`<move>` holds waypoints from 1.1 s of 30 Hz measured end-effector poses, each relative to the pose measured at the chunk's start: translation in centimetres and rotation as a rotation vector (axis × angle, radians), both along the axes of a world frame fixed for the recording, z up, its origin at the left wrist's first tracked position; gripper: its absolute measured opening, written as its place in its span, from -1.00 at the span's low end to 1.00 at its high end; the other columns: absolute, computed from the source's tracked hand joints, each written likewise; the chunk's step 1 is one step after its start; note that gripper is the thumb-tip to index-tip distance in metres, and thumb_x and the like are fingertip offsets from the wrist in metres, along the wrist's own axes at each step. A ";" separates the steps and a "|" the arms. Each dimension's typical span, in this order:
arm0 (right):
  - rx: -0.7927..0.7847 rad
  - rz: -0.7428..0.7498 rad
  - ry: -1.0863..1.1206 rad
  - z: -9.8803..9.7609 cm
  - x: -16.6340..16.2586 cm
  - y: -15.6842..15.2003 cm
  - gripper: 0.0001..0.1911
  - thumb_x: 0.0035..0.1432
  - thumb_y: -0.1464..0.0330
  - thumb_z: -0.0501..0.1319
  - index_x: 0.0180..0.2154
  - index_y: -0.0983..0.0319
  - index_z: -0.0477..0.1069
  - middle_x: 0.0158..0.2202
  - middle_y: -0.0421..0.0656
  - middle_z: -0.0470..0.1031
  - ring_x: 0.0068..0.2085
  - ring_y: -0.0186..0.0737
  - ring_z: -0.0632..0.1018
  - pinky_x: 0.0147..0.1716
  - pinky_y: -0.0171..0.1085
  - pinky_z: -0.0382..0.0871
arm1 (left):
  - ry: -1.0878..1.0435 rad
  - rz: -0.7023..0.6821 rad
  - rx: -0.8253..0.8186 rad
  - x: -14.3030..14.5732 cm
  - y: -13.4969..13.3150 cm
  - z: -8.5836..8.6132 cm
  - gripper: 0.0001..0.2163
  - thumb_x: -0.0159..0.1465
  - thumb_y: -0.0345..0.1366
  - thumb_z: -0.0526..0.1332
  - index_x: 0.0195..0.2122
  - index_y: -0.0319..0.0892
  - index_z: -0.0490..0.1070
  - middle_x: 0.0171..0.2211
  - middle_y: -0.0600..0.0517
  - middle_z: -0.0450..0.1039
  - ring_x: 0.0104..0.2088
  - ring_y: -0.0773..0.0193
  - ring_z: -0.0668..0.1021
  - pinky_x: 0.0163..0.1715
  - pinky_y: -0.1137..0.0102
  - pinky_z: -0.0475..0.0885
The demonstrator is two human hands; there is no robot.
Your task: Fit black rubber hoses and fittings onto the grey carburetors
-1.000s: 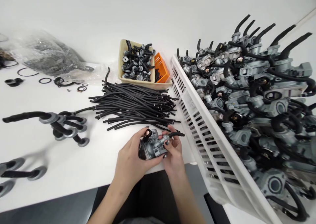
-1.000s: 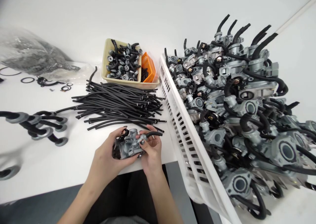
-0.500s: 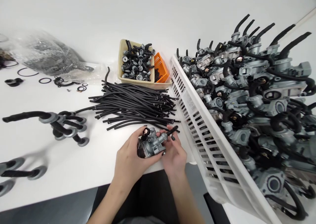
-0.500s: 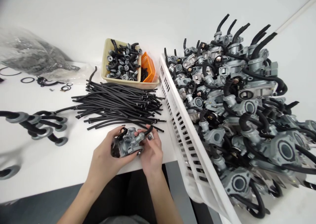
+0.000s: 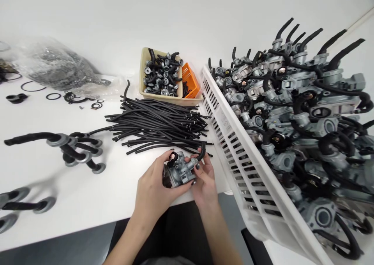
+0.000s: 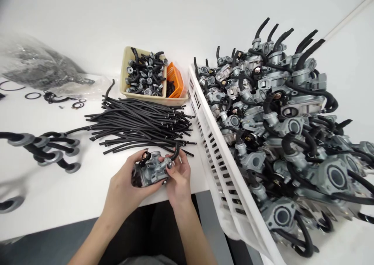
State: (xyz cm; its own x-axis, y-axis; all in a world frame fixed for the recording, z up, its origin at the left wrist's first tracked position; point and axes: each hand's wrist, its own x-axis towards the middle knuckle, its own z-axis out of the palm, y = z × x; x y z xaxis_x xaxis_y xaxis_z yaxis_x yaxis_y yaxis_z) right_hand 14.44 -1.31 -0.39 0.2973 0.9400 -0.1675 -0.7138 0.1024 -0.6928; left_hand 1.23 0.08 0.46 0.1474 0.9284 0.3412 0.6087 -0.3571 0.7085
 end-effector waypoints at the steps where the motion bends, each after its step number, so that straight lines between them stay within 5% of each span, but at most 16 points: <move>1: -0.003 0.000 0.003 0.0 0.0 0.0 -0.57 -0.12 0.39 0.47 -0.14 0.07 0.51 -0.30 -0.27 0.55 -0.23 -0.20 0.61 -0.02 -0.12 0.43 | 0.000 -0.007 0.012 0.0 0.0 0.0 -0.38 0.04 -0.14 0.39 0.11 -0.08 0.21 -0.06 -0.02 0.52 -0.10 0.11 0.60 -0.14 0.29 0.55; 9: -0.012 0.053 0.011 0.2 0.2 0.2 -0.51 -0.15 0.38 0.50 -0.10 0.09 0.51 -0.20 -0.20 0.63 -0.22 -0.20 0.61 -0.04 -0.13 0.44 | -0.004 -0.015 0.020 -0.1 0.0 0.0 -0.38 0.05 -0.15 0.39 0.11 -0.06 0.19 -0.06 -0.03 0.51 -0.10 0.10 0.60 -0.13 0.27 0.54; 18: -0.036 -0.018 -0.061 0.2 0.2 0.3 -0.52 -0.22 0.40 0.54 -0.17 0.10 0.55 -0.39 -0.34 0.53 -0.35 -0.37 0.59 -0.26 -0.39 0.46 | 0.077 -0.034 0.172 0.0 -0.1 -0.2 -0.36 0.04 -0.16 0.40 0.11 -0.13 0.19 -0.11 -0.08 0.53 -0.20 0.12 0.62 -0.27 0.34 0.55; 24: -0.051 -0.025 -0.134 -0.1 0.2 0.4 -0.53 -0.15 0.34 0.50 -0.12 0.09 0.52 -0.39 -0.31 0.53 -0.36 -0.34 0.54 -0.25 -0.33 0.44 | 0.152 -0.066 0.249 0.2 -0.3 -0.3 -0.41 0.07 -0.16 0.38 0.11 -0.10 0.21 -0.12 -0.07 0.54 -0.17 0.09 0.62 -0.24 0.31 0.54; 33: 0.001 0.040 0.016 0.5 0.3 -0.2 -0.63 -0.10 0.36 0.42 -0.16 0.10 0.54 -0.29 -0.23 0.58 -0.22 -0.20 0.58 -0.07 -0.18 0.42 | 0.018 0.003 0.009 0.1 0.1 0.0 -0.37 0.02 -0.14 0.40 0.10 -0.07 0.22 -0.06 0.00 0.53 -0.12 0.11 0.61 -0.18 0.31 0.55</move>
State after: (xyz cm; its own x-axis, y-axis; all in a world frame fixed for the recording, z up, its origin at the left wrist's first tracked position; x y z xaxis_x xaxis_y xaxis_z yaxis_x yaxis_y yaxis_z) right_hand 14.70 -1.50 0.14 0.2568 0.9512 -0.1713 -0.7281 0.0739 -0.6815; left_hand 1.38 0.22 0.49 0.1506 0.9259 0.3466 0.6224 -0.3612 0.6944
